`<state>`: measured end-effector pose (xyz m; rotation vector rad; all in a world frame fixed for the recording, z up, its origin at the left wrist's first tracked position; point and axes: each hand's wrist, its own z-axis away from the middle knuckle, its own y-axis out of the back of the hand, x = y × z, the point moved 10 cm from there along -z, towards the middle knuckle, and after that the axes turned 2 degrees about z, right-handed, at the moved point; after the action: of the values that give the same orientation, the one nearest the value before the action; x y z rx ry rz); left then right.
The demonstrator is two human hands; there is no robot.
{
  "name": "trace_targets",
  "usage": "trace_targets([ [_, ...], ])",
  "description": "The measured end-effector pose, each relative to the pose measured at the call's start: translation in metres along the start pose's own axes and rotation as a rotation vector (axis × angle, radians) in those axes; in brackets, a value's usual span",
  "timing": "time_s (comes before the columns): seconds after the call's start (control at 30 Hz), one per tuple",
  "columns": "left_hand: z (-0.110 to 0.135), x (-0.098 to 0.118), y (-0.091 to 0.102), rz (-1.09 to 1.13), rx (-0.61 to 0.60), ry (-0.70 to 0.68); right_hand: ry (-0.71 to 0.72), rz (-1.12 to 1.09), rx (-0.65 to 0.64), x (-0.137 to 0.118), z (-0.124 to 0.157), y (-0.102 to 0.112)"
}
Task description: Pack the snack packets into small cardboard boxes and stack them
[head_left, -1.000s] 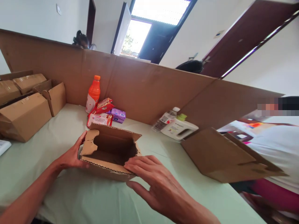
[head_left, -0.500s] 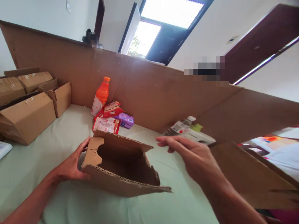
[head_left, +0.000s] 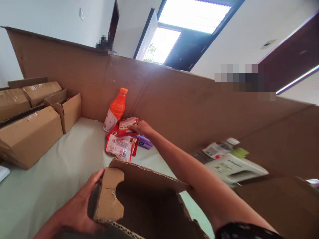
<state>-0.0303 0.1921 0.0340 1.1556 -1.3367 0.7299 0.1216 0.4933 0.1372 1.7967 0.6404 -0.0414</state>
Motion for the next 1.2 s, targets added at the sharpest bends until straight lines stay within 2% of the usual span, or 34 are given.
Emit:
trace_targets([
  [0.1, 0.000, -0.001, 0.000, -0.009, 0.004, 0.005, -0.092, -0.013, -0.065, 0.017, 0.009, -0.007],
  [0.17, 0.001, -0.001, 0.000, -0.021, 0.002, 0.000, -0.149, -0.015, -0.059, 0.034, 0.026, 0.005],
  [0.23, 0.002, 0.001, 0.001, -0.032, 0.004, -0.009, -0.197, -0.022, -0.033, 0.054, 0.054, 0.028],
  [0.37, 0.002, 0.000, 0.004, -0.039, 0.006, 0.005, -0.291, -0.032, 0.019, 0.096, 0.141, 0.083],
  [0.47, 0.001, -0.001, 0.006, -0.058, 0.000, 0.002, -0.359, -0.057, -0.026, 0.127, 0.221, 0.104],
  [0.53, 0.000, 0.000, 0.009, -0.082, 0.021, -0.016, -0.407, -0.123, -0.131, 0.146, 0.272, 0.100],
  [0.6, 0.001, -0.002, 0.013, -0.093, 0.040, -0.024, -0.455, -0.201, -0.285, 0.160, 0.317, 0.085],
  [0.7, 0.000, -0.005, 0.017, -0.094, 0.048, -0.025, -0.494, -0.300, -0.522, 0.166, 0.363, 0.065],
  [0.77, -0.001, -0.007, 0.021, -0.117, 0.060, -0.024, -0.512, -0.330, -0.562, 0.169, 0.372, 0.065],
  [0.9, -0.001, -0.003, 0.027, -0.157, 0.105, -0.057, -0.578, -0.315, -0.420, 0.182, 0.358, 0.079],
  [1.1, -0.001, 0.000, 0.018, -0.064, 0.072, -0.045, -0.717, -0.430, -0.417, 0.184, 0.340, 0.041],
  [1.2, 0.000, 0.001, 0.015, -0.032, 0.057, -0.061, -0.699, -0.389, -0.311, 0.187, 0.333, 0.046],
])
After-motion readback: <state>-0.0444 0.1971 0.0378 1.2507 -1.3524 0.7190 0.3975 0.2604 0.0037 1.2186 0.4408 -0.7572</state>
